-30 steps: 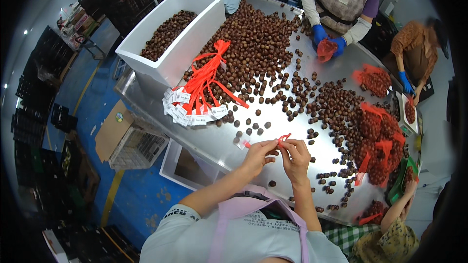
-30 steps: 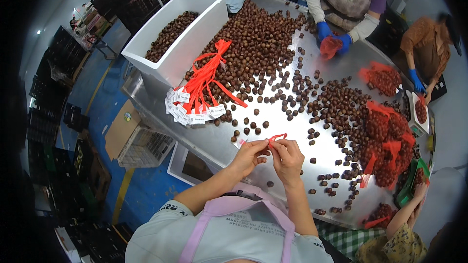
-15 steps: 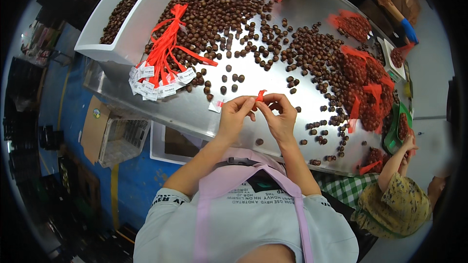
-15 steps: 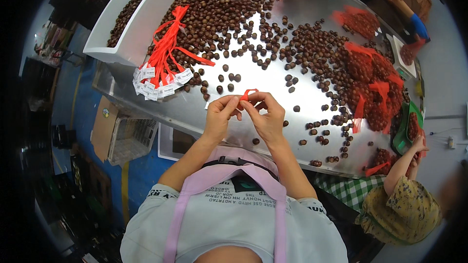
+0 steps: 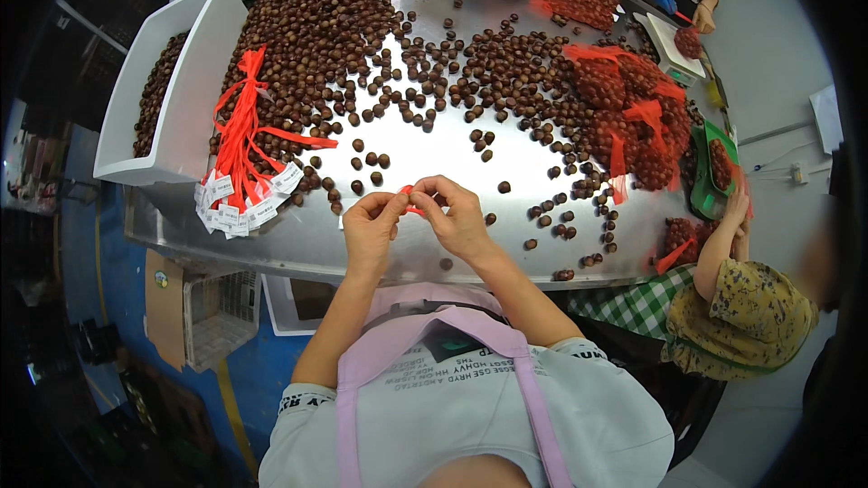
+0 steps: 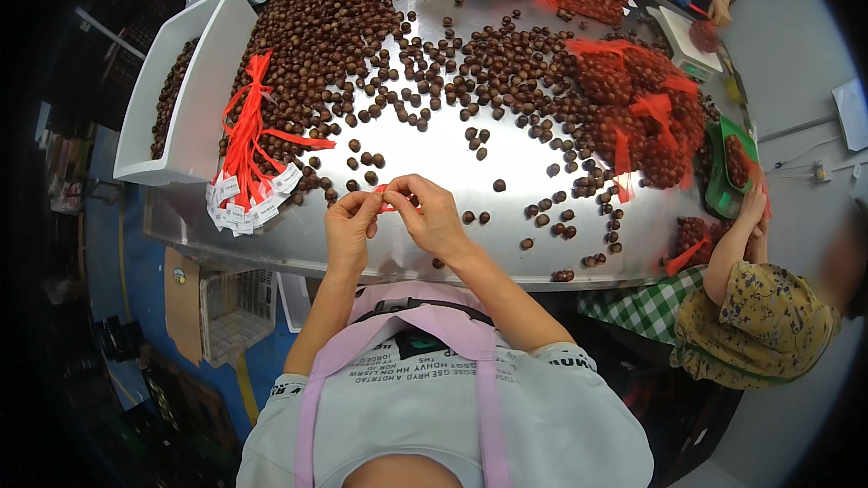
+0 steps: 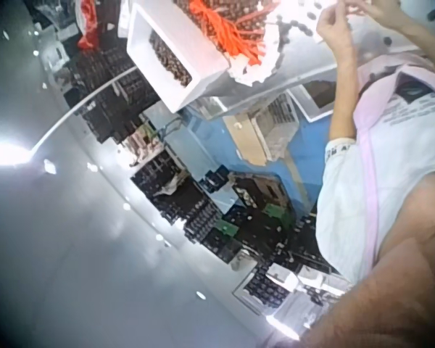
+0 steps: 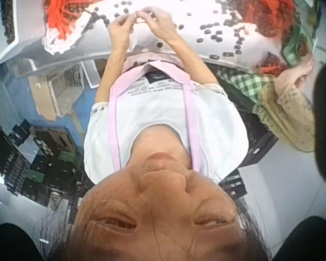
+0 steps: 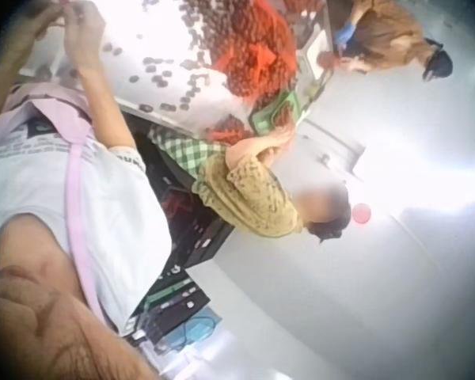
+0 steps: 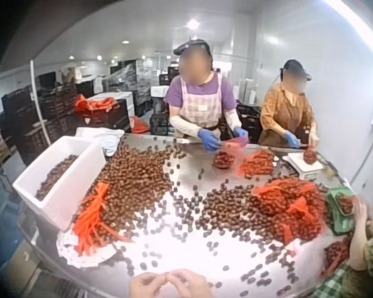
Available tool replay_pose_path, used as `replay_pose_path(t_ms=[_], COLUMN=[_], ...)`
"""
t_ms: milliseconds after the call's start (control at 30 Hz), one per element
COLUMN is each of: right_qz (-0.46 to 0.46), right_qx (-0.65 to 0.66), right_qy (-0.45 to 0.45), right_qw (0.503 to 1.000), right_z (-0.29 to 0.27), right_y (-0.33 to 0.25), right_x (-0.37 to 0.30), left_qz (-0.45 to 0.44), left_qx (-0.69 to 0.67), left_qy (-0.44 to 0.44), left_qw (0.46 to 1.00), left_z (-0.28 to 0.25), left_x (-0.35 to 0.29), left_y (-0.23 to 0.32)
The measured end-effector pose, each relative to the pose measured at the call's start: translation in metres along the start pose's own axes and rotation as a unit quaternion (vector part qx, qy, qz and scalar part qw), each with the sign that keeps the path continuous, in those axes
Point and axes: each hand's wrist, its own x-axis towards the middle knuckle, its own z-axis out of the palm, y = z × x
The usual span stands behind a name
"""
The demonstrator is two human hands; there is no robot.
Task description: The person scoops chestnuts from a large pile on a metal table into red mesh bags, ties the bags, and places them aside. Other workers are visible in the background performing similar tasks.
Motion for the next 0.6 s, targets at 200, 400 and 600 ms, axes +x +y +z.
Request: replay_pose_path(t_ms=[200, 400, 600], right_qz=[0.057, 0.181, 0.208], right_qx=[0.212, 0.506, 0.211], right_qy=[0.064, 0.103, -0.152], right_qw=[0.974, 0.837, 0.943], right_z=[0.003, -0.013, -0.013], right_y=[0.011, 0.017, 0.006], right_x=[0.002, 0.013, 0.005], left_qz=[-0.033, -0.053, -0.047], left_qx=[-0.057, -0.105, -0.211], left_qy=[-0.001, 0.042, 0.043], left_qw=[0.998, 0.992, 0.975], left_z=[-0.007, -0.002, -0.018], left_x=[0.003, 0.004, 0.017], left_y=[-0.011, -0.008, -0.001])
